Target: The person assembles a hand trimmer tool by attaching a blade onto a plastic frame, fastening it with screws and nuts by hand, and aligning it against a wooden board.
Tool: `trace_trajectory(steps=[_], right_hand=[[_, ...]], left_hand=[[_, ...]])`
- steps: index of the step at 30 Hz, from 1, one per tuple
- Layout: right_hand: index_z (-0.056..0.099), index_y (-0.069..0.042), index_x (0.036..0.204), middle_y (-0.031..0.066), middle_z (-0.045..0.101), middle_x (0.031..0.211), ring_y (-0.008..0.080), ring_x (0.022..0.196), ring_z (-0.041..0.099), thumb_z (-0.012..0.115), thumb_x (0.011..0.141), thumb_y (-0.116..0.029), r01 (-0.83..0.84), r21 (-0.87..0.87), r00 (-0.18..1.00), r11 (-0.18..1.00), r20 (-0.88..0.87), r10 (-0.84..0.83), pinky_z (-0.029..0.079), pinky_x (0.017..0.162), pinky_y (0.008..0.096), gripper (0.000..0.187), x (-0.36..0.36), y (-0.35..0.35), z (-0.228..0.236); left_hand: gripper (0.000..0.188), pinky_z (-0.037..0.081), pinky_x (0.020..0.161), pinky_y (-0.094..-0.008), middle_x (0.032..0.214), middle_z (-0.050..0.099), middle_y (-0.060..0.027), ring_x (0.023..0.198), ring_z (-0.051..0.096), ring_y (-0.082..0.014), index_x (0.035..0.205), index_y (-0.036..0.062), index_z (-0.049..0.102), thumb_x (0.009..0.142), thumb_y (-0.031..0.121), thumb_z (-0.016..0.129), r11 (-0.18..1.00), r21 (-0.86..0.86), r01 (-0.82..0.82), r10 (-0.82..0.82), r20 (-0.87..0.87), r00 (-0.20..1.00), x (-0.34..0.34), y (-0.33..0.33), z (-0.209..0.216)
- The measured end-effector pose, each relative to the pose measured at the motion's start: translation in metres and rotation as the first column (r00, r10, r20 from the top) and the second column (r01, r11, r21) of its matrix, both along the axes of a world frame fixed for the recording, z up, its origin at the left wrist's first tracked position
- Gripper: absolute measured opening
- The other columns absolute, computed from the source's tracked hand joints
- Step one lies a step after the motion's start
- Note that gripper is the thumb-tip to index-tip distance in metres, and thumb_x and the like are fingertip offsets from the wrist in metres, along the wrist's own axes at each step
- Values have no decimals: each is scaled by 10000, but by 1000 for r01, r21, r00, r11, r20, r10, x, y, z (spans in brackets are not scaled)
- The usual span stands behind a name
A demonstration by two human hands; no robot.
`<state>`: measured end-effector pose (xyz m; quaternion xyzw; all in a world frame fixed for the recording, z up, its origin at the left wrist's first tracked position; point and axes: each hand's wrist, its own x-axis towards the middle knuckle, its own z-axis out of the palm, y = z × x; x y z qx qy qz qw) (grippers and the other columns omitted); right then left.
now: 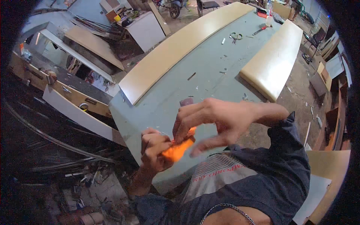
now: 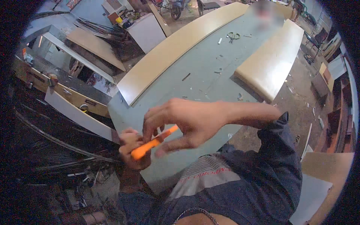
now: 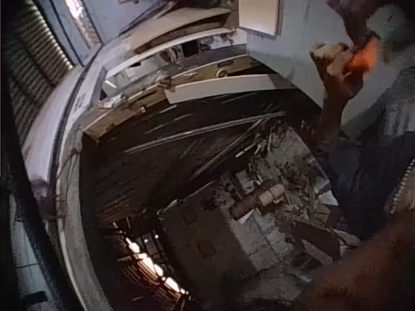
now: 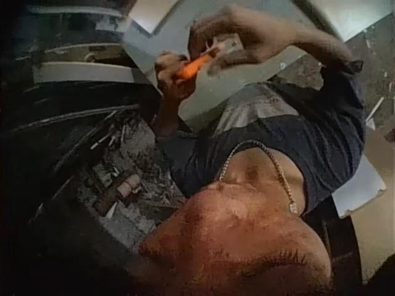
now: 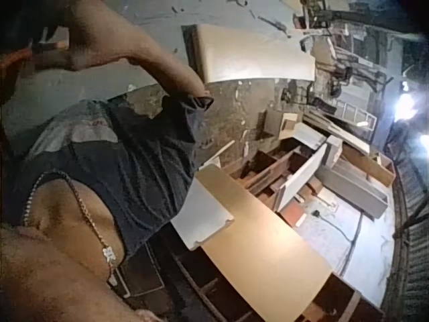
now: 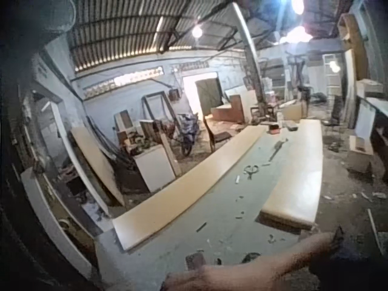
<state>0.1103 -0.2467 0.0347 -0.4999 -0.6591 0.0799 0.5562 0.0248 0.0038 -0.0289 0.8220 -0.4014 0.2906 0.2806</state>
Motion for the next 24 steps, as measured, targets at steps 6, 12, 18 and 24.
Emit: trace_trajectory(steps=[6, 12, 18, 24], right_hand=[[627, 16, 1118, 93, 667, 1009, 150, 943, 631, 648, 949, -180, 66, -345, 888, 936, -408, -213, 522, 834, 333, 259, 10, 2, -70], [619, 30, 1127, 24, 661, 981, 95, 927, 603, 591, 991, -275, -79, -402, 586, 912, -759, -284, 512, 850, 324, 336, 15, 16, -168], [641, 1, 1118, 11, 662, 954, 103, 888, 608, 610, 979, -302, -93, -475, 480, 875, -791, -379, 503, 831, 325, 335, 22, 22, -222], [677, 21, 1085, 51, 691, 959, 132, 870, 633, 660, 948, -247, -81, -448, 374, 890, -842, -389, 518, 799, 330, 301, 20, 25, -249]], left_hand=[[242, 511, 718, -337, 938, 619, -113, 805, 618, -210, 1068, 12, 545, 910, 143, 673, 876, -388, -288, 66, -494, 867, -5, -27, -44], [310, 518, 856, -294, 1061, 644, -107, 998, 635, -154, 1170, -39, 538, 924, 105, 659, 787, -411, -460, -120, -834, 538, 1, -34, -92], [380, 514, 892, -301, 1109, 640, -98, 1013, 630, -158, 1239, -52, 539, 901, 59, 672, 671, -482, -563, -182, -843, 506, 9, -40, -150], [372, 530, 849, -274, 1074, 675, -125, 952, 656, -151, 1216, -75, 557, 878, 14, 685, 570, -518, -638, -192, -839, 509, 9, -41, -180]])
